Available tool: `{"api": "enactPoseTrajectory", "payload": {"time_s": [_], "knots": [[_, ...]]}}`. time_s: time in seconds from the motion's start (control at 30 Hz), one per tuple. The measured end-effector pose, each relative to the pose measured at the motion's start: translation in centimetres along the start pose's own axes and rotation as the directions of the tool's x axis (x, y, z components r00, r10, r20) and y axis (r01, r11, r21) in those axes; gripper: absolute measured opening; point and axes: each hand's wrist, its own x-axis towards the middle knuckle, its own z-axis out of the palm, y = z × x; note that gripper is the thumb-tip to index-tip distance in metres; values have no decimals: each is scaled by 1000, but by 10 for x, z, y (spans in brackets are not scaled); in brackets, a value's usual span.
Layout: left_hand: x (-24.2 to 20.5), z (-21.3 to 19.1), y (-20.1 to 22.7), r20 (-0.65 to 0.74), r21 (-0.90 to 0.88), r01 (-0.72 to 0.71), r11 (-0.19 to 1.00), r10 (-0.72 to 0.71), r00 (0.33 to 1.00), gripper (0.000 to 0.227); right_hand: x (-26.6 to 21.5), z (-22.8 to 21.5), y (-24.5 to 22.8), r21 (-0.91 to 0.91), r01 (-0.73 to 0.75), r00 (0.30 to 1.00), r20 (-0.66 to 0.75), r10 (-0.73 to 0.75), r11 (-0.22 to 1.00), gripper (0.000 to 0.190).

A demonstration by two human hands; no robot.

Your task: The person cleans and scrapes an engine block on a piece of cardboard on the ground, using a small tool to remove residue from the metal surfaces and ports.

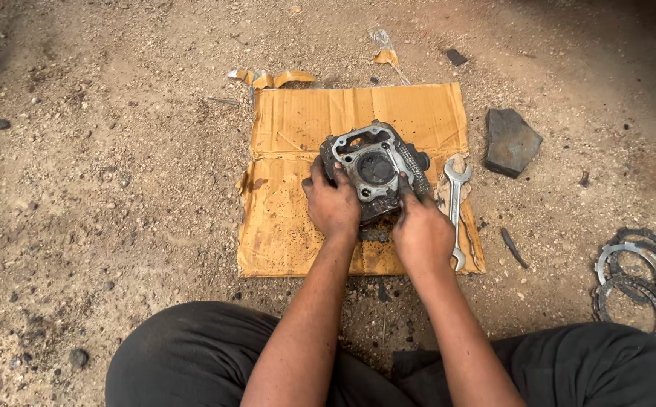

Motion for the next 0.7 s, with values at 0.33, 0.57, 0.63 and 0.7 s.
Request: {"api": "enactPoseTrajectory", "payload": {"time_s": [0.33, 0.57, 0.63, 0.7], "knots": [[11, 13, -11, 14, -33, 8, 999, -7, 1000, 51, 11, -19, -7, 102, -161, 896, 432, 102, 982, 38], [6, 5, -4, 8, -55, 13, 998, -13, 1000, 48, 10, -29, -21, 290, -301, 883, 445, 151, 908, 38], [4, 2, 0, 27, -54, 28, 998, -27, 999, 48, 9, -22, -24, 344, -393, 837, 517, 178, 852, 37], [2, -1, 1, 1, -27, -3, 1000, 3, 1000, 47, 16, -21, -22, 390, -544, 746, 631, 215, 743, 38]]}}
